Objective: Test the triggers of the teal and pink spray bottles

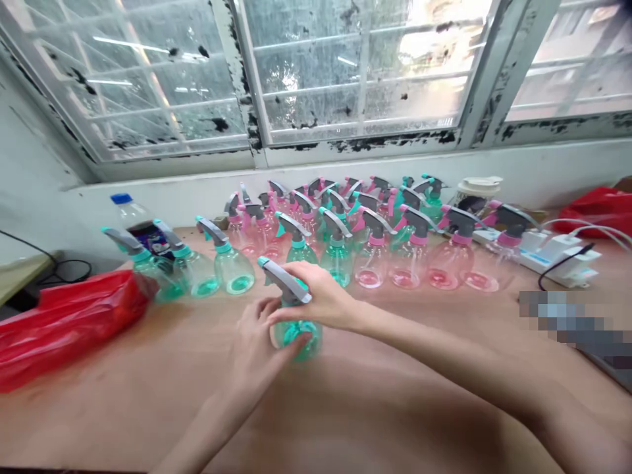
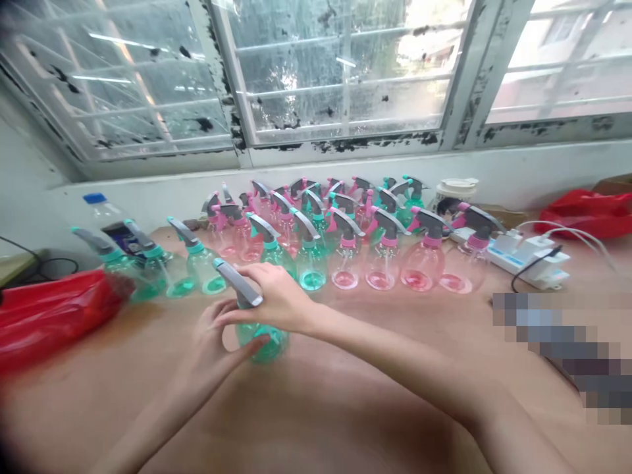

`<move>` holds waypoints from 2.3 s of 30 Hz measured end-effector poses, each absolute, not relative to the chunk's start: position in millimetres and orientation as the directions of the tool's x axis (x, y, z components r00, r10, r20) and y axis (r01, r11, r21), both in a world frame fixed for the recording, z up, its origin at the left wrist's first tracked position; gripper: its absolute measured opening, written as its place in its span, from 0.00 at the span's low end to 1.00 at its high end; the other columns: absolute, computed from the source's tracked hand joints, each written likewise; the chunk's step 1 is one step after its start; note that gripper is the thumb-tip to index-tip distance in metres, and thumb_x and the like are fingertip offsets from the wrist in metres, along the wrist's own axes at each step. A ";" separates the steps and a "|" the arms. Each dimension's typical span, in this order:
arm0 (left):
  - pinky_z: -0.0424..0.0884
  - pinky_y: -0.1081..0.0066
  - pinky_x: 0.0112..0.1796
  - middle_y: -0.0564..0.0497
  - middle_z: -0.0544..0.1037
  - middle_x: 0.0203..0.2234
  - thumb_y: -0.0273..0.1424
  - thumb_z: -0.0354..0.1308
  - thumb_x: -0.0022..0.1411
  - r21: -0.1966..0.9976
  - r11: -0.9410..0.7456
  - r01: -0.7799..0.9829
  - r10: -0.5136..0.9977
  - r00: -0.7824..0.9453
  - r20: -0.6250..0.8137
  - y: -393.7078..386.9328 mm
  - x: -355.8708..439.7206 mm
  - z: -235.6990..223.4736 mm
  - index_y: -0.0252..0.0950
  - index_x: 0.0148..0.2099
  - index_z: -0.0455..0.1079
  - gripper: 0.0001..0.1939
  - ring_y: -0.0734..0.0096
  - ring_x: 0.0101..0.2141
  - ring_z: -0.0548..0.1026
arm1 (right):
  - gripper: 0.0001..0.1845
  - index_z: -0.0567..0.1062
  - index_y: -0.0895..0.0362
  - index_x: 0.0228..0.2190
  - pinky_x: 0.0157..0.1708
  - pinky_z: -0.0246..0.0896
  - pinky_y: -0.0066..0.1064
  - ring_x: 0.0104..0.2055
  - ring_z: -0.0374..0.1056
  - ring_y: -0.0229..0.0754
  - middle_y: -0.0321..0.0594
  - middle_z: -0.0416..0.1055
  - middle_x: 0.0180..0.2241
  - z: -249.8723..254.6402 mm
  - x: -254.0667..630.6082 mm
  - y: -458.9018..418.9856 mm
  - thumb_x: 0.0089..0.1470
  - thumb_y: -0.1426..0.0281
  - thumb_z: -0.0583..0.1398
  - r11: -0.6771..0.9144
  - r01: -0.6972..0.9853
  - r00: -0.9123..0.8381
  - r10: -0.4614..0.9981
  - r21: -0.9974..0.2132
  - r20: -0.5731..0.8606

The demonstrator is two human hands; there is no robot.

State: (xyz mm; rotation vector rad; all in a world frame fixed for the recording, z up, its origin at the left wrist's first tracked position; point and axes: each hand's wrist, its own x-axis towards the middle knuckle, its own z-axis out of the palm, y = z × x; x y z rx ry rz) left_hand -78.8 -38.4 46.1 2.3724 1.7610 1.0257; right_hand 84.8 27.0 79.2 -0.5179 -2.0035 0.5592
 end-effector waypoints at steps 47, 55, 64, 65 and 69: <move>0.66 0.49 0.53 0.30 0.69 0.58 0.53 0.57 0.60 0.293 -0.305 0.906 0.948 0.260 0.184 -43.4 -52.3 77.0 0.28 0.65 0.58 0.42 0.41 0.57 0.68 | 0.16 0.81 0.56 0.27 0.25 0.57 0.34 0.31 0.74 0.51 0.47 0.78 0.27 162.9 124.7 4.4 0.56 0.59 0.60 0.455 0.890 -0.431 0.859 -0.026 0.277; 0.69 0.52 0.51 0.43 0.73 0.55 0.44 0.65 0.57 0.545 -0.469 0.695 0.880 0.421 0.220 -55.6 3.4 54.5 0.40 0.62 0.61 0.34 0.47 0.54 0.72 | 0.23 0.76 0.57 0.37 0.31 0.63 0.35 0.36 0.72 0.49 0.44 0.76 0.34 131.1 208.9 -27.9 0.54 0.49 0.61 0.668 0.679 -0.581 0.743 -0.304 0.333; 0.68 0.52 0.54 0.44 0.72 0.57 0.42 0.66 0.58 0.601 -0.557 0.573 0.803 0.558 0.211 -43.0 47.3 49.3 0.42 0.62 0.60 0.33 0.49 0.56 0.70 | 0.27 0.68 0.56 0.48 0.36 0.67 0.36 0.38 0.71 0.44 0.42 0.73 0.42 80.9 247.6 -24.3 0.50 0.58 0.67 0.620 0.262 -0.391 0.769 -0.740 0.506; 0.68 0.52 0.53 0.44 0.71 0.57 0.42 0.66 0.58 0.603 -0.567 0.561 0.792 0.573 0.211 -41.6 52.2 49.2 0.42 0.62 0.60 0.33 0.49 0.56 0.70 | 0.24 0.68 0.55 0.46 0.34 0.66 0.34 0.35 0.70 0.42 0.40 0.73 0.39 80.8 246.2 -24.3 0.51 0.60 0.66 0.616 0.247 -0.364 0.774 -0.748 0.518; 0.69 0.49 0.53 0.42 0.71 0.56 0.41 0.67 0.57 0.603 -0.569 0.560 0.787 0.583 0.201 -38.2 66.6 50.9 0.40 0.61 0.59 0.34 0.47 0.55 0.70 | 0.16 0.68 0.54 0.43 0.33 0.63 0.31 0.33 0.67 0.39 0.36 0.70 0.35 77.4 244.0 -20.0 0.54 0.66 0.64 0.619 0.166 -0.286 0.775 -0.767 0.564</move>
